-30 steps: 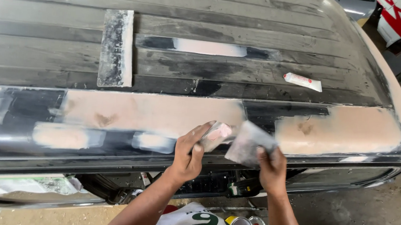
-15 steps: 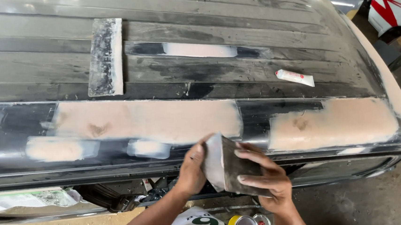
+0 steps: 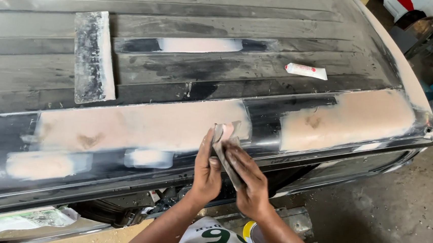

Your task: The person applies body filler to a car hood using a putty knife and a mixing board. They scoop filler from a container, spread it onto the board, and then apply it to the surface of the hood, smoothing it out.

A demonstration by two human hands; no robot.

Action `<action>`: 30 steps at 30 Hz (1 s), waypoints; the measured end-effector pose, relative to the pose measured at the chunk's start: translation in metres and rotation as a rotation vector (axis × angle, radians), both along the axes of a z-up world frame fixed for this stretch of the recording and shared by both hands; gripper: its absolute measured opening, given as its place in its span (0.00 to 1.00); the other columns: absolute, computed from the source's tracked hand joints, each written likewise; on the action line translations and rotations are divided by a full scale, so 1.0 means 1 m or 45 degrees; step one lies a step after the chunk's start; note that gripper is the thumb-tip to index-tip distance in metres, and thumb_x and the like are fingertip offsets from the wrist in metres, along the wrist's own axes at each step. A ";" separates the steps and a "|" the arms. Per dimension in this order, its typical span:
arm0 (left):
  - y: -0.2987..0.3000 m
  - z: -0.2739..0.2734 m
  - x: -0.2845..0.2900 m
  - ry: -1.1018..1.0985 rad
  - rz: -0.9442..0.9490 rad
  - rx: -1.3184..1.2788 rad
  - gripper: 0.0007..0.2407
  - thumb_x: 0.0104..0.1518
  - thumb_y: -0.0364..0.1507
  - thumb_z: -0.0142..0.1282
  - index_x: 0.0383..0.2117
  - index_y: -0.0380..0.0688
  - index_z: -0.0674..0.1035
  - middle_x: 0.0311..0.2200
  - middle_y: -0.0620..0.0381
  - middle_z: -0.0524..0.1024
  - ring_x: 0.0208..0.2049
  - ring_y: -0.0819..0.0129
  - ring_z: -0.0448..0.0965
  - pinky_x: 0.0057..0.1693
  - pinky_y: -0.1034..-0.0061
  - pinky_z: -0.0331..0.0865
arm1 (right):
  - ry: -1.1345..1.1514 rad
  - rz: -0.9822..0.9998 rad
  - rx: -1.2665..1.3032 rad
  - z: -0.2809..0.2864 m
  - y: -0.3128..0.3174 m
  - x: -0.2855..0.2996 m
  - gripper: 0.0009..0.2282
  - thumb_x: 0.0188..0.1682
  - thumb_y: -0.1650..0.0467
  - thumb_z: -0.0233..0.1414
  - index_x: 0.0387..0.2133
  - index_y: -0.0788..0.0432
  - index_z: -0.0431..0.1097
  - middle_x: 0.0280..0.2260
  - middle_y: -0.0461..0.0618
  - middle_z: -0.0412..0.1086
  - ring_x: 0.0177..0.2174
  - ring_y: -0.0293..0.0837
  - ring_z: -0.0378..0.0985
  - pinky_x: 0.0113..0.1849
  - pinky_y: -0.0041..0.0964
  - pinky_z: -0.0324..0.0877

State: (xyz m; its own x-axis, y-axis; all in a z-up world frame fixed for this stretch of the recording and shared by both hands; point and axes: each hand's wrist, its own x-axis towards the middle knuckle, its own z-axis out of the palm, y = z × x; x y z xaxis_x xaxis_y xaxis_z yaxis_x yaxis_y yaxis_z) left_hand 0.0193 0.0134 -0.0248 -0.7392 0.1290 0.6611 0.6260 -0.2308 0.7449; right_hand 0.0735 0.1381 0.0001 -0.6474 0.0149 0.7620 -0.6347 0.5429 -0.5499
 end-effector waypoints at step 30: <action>-0.033 0.012 -0.026 -0.071 -0.001 0.087 0.22 0.68 0.36 0.28 0.59 0.34 0.70 0.52 0.39 0.73 0.52 0.55 0.71 0.59 0.60 0.65 | -0.469 -0.152 -0.291 0.009 0.041 0.000 0.07 0.53 0.73 0.50 0.28 0.67 0.70 0.22 0.58 0.70 0.23 0.51 0.71 0.29 0.46 0.67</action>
